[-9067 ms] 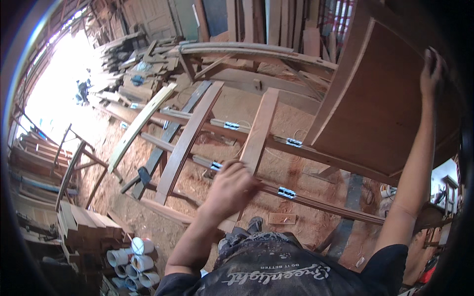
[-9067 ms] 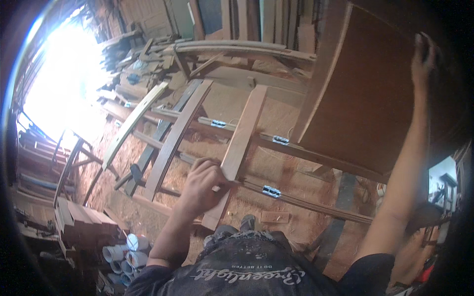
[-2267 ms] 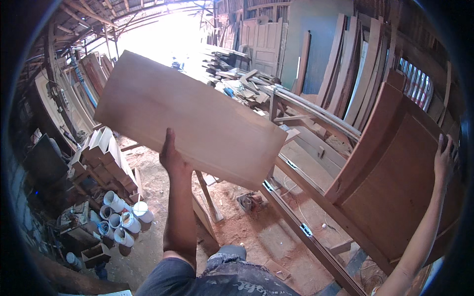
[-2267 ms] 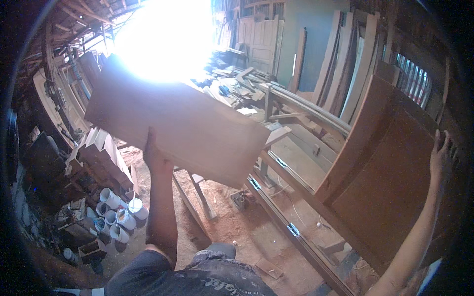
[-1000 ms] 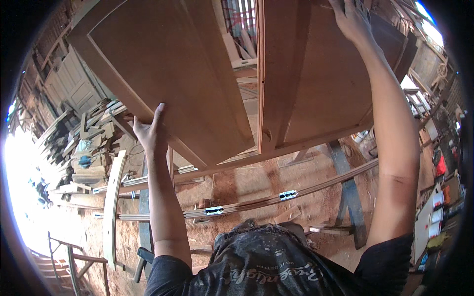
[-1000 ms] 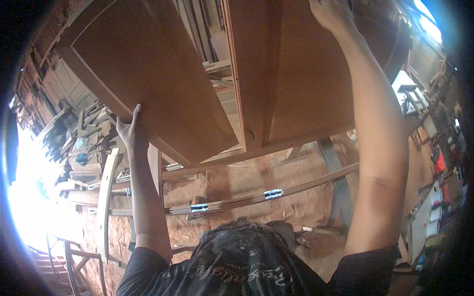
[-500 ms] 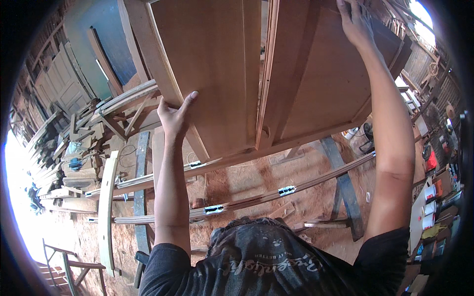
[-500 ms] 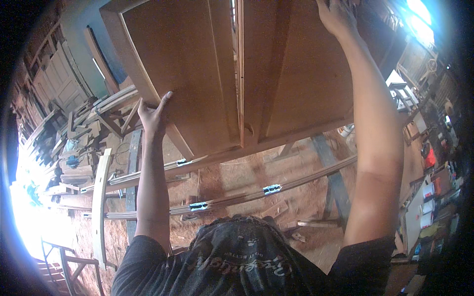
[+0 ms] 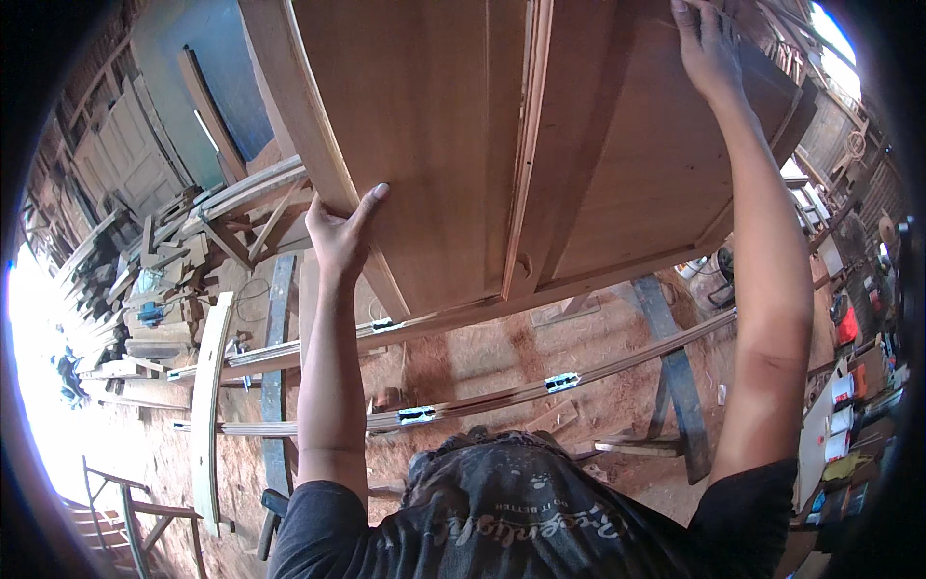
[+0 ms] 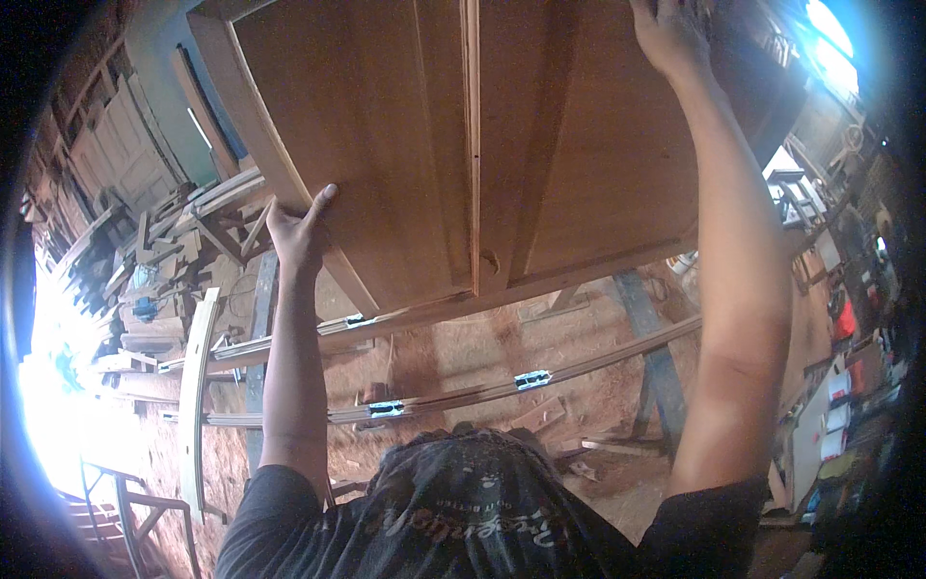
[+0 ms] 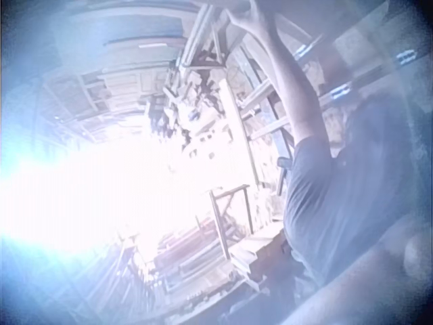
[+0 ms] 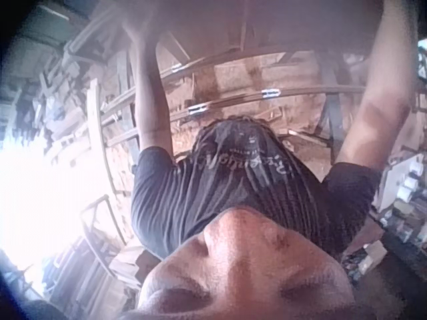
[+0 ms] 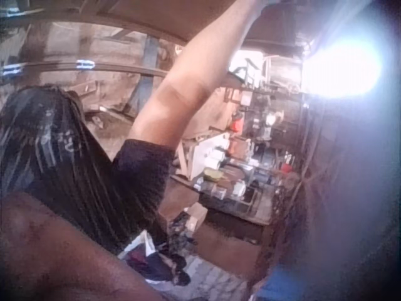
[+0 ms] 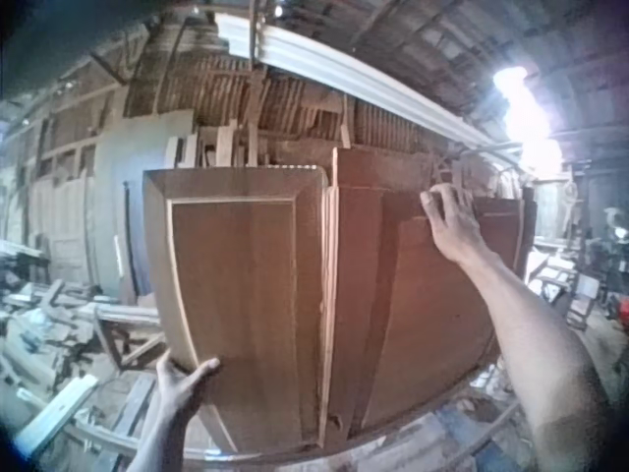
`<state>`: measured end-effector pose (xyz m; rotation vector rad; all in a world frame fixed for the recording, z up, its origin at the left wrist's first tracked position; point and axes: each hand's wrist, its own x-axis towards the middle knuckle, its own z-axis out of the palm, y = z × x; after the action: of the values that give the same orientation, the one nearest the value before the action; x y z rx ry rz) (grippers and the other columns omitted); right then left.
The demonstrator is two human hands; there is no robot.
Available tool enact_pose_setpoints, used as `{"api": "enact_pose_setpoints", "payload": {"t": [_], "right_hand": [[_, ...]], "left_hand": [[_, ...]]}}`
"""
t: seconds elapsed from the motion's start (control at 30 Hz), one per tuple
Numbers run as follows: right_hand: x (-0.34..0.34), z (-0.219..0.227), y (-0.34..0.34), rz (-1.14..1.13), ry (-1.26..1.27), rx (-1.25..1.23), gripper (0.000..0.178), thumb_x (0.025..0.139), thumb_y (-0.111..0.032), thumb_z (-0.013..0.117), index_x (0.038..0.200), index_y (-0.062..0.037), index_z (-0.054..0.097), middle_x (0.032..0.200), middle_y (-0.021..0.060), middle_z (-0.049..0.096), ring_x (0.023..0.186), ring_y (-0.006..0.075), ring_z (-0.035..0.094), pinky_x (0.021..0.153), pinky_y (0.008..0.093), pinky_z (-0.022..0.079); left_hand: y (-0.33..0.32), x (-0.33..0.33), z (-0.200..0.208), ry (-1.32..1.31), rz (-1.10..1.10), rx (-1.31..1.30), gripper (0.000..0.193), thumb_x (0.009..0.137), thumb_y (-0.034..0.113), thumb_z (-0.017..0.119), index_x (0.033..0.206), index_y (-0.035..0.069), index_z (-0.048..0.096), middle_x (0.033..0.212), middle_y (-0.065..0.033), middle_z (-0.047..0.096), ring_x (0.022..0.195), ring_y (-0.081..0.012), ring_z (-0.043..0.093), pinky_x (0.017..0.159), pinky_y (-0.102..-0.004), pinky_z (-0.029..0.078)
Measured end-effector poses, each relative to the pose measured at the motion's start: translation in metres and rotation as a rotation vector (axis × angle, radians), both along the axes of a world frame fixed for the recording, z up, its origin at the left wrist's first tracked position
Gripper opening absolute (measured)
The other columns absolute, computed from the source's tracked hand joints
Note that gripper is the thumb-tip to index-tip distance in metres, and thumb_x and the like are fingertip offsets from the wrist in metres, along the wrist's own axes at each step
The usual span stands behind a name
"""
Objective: The person assembles a wooden furniture frame in a workshop. They apply glue to wooden planks, secure them with clamps, and attach a large wooden panel to the frame. The person handles various wooden components and tools throughout the process.
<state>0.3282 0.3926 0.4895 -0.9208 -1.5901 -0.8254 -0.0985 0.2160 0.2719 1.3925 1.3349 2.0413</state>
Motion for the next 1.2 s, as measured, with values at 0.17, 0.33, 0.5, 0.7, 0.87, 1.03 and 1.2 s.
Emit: {"api": "enact_pose_setpoints", "payload": {"t": [0.17,0.33,0.5,0.7,0.87,1.03,1.2], "right_hand": [[0.001,-0.001,0.003,0.037,0.018,-0.042,0.038,0.107,-0.042,0.047,0.117,-0.0072,0.056,0.121,0.0213,0.057,0.121,0.0406,0.049,0.105,0.0495,0.037],[0.000,-0.002,0.006,0.042,0.010,0.017,0.036,0.107,-0.040,0.048,0.117,-0.0070,0.056,0.121,0.0204,0.057,0.121,0.0399,0.048,0.105,0.0491,0.036],[-0.004,-0.003,0.009,0.032,0.019,0.020,0.037,0.106,-0.041,0.048,0.117,-0.0067,0.056,0.122,0.0200,0.057,0.121,0.0394,0.048,0.106,0.0488,0.036],[0.007,-0.003,0.030,0.042,0.018,0.046,0.047,0.106,-0.050,0.043,0.120,-0.0079,0.058,0.125,0.0187,0.059,0.122,0.0381,0.051,0.107,0.0490,0.037],[0.020,0.002,0.047,0.103,0.023,-0.040,0.063,0.103,-0.061,0.043,0.136,-0.0096,0.057,0.139,0.0205,0.056,0.134,0.0379,0.048,0.114,0.0464,0.035],[0.022,0.002,0.048,0.164,0.111,-0.164,0.067,0.103,-0.061,0.042,0.138,-0.0054,0.056,0.141,0.0205,0.055,0.133,0.0364,0.050,0.113,0.0445,0.036],[0.019,0.002,0.046,0.053,0.007,-0.049,0.072,0.102,-0.065,0.040,0.139,-0.0040,0.054,0.142,0.0204,0.054,0.132,0.0365,0.050,0.112,0.0454,0.036]], "left_hand": [[-0.002,-0.001,0.000,-0.003,-0.004,0.003,0.042,0.080,0.018,0.089,0.107,-0.005,0.066,0.097,-0.0115,0.073,0.088,-0.0164,0.070,0.079,-0.0300,0.057],[-0.006,0.000,-0.004,0.019,0.035,0.009,0.043,0.080,0.017,0.089,0.108,-0.005,0.064,0.099,-0.0129,0.073,0.090,-0.0172,0.070,0.081,-0.0307,0.057],[-0.007,0.005,-0.011,-0.042,-0.005,0.077,0.044,0.080,0.015,0.088,0.110,-0.005,0.063,0.101,-0.0139,0.073,0.092,-0.0175,0.070,0.081,-0.0308,0.057],[-0.004,0.006,-0.010,-0.019,-0.003,0.034,0.039,0.082,0.014,0.087,0.108,-0.005,0.065,0.097,-0.0117,0.073,0.088,-0.0157,0.070,0.078,-0.0296,0.057],[0.000,0.007,-0.004,0.024,-0.047,0.014,0.037,0.084,0.016,0.085,0.108,-0.005,0.066,0.094,-0.0108,0.074,0.086,-0.0155,0.071,0.077,-0.0294,0.058],[0.000,0.006,-0.005,0.029,-0.061,0.018,0.044,0.083,0.021,0.087,0.110,-0.005,0.063,0.099,-0.0117,0.073,0.091,-0.0168,0.071,0.080,-0.0312,0.058],[0.000,0.002,-0.010,0.028,-0.034,0.023,0.045,0.083,0.021,0.087,0.110,-0.006,0.063,0.099,-0.0123,0.073,0.090,-0.0170,0.071,0.080,-0.0312,0.058]]}}
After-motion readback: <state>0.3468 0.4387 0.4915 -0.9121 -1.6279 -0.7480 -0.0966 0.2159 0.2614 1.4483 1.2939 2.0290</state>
